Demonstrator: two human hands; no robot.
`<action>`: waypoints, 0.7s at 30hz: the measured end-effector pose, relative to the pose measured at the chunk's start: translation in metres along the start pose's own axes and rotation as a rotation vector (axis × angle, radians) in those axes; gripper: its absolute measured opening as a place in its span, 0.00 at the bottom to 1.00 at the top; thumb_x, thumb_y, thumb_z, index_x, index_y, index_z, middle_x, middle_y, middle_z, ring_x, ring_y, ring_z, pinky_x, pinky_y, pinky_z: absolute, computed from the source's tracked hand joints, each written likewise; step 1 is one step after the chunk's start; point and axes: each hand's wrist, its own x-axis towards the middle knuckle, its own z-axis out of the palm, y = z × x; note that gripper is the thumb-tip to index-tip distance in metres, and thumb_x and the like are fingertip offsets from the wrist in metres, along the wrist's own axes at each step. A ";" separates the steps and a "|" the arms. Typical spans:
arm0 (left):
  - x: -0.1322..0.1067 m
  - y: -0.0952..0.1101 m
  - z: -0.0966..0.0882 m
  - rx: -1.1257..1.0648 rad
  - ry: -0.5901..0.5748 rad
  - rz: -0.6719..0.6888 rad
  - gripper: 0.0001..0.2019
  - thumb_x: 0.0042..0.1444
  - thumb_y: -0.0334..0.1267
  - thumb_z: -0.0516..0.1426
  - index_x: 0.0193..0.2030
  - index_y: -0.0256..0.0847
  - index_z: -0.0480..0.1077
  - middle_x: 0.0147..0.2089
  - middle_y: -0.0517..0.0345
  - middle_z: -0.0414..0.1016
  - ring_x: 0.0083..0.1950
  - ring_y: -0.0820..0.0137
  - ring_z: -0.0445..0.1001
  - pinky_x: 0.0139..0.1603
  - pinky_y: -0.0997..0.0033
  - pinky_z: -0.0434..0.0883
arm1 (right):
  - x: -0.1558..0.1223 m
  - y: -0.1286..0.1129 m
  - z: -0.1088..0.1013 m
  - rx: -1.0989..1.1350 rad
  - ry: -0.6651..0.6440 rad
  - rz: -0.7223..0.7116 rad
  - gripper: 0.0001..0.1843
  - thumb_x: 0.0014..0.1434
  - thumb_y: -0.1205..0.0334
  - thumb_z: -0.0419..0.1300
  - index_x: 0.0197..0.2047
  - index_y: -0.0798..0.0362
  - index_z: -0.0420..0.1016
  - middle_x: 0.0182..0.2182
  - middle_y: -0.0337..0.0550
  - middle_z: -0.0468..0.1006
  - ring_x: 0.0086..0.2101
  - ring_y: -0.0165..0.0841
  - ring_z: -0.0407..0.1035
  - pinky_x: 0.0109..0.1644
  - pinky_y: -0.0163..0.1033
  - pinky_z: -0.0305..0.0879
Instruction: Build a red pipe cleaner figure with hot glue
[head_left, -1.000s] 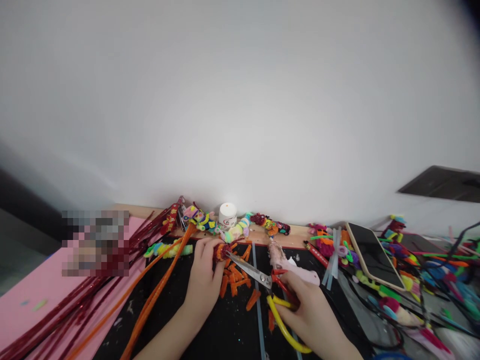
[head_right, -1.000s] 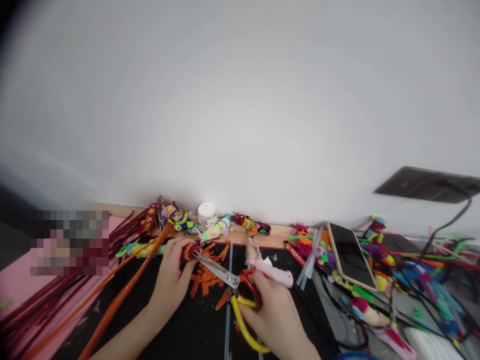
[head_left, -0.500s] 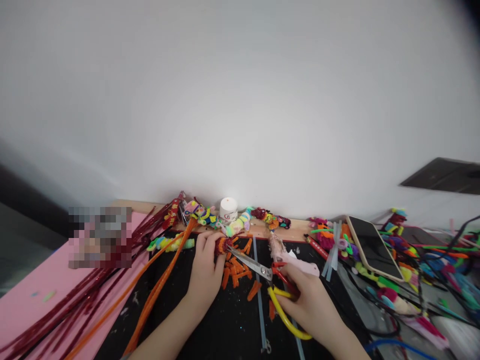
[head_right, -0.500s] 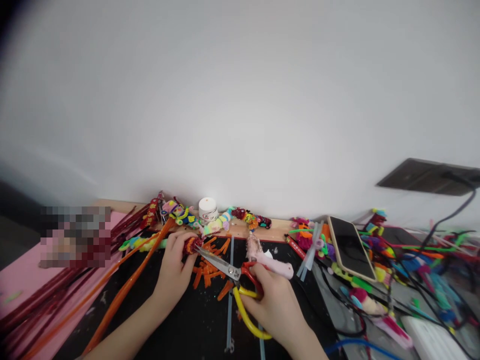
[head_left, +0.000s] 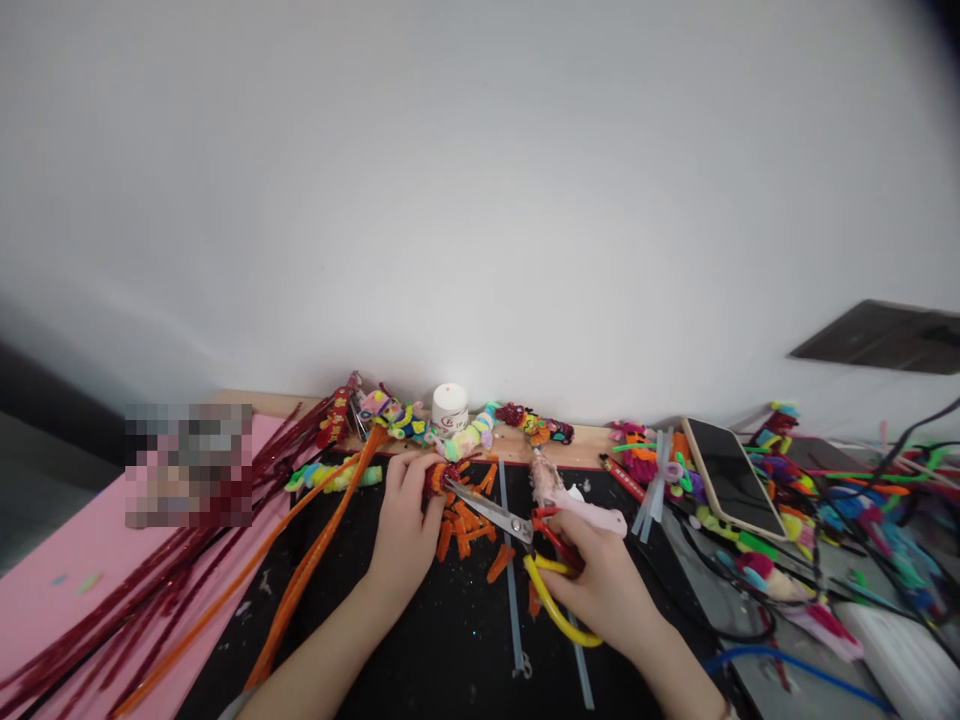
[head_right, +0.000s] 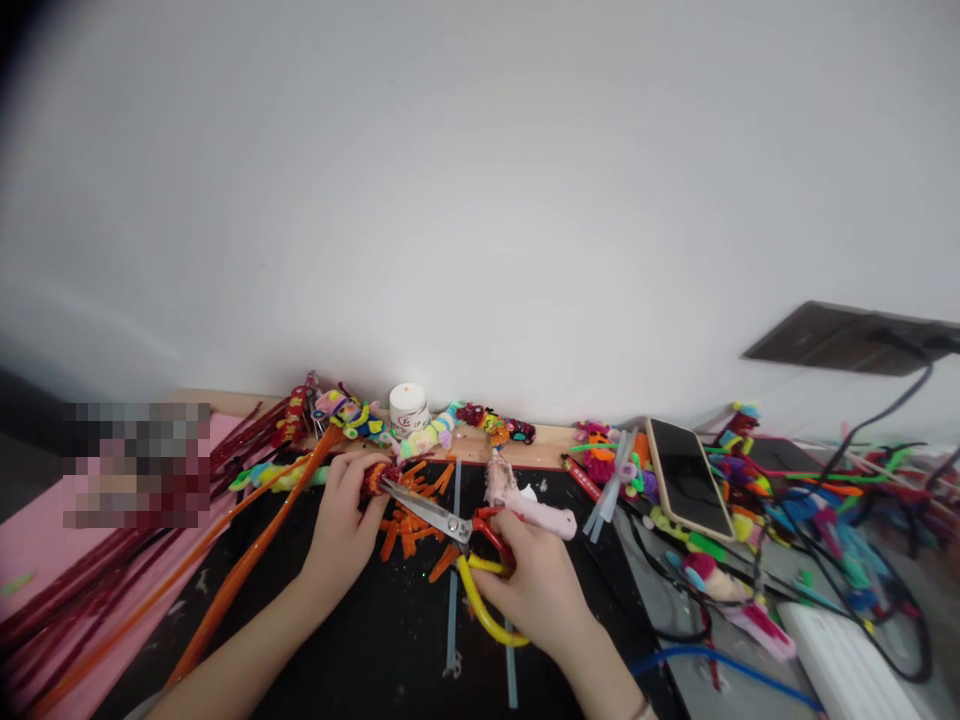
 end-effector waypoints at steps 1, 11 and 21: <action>0.000 0.000 0.000 -0.002 0.002 0.001 0.12 0.56 0.25 0.50 0.46 0.39 0.63 0.45 0.52 0.61 0.49 0.63 0.65 0.54 0.61 0.63 | 0.000 0.001 0.001 -0.004 0.010 -0.007 0.08 0.48 0.65 0.59 0.34 0.52 0.65 0.21 0.32 0.62 0.23 0.31 0.58 0.27 0.33 0.51; 0.000 0.001 -0.001 0.001 0.001 0.007 0.13 0.55 0.24 0.49 0.46 0.40 0.63 0.45 0.52 0.61 0.50 0.62 0.65 0.54 0.59 0.64 | 0.000 0.001 0.000 -0.018 0.035 -0.021 0.09 0.49 0.63 0.60 0.36 0.52 0.66 0.22 0.34 0.65 0.23 0.31 0.60 0.28 0.34 0.54; -0.002 -0.003 0.002 0.001 -0.025 0.006 0.15 0.54 0.24 0.49 0.47 0.40 0.63 0.46 0.52 0.61 0.50 0.63 0.65 0.54 0.61 0.63 | 0.001 0.000 0.002 -0.089 0.086 -0.040 0.09 0.48 0.64 0.61 0.34 0.52 0.67 0.21 0.34 0.66 0.22 0.32 0.63 0.26 0.33 0.56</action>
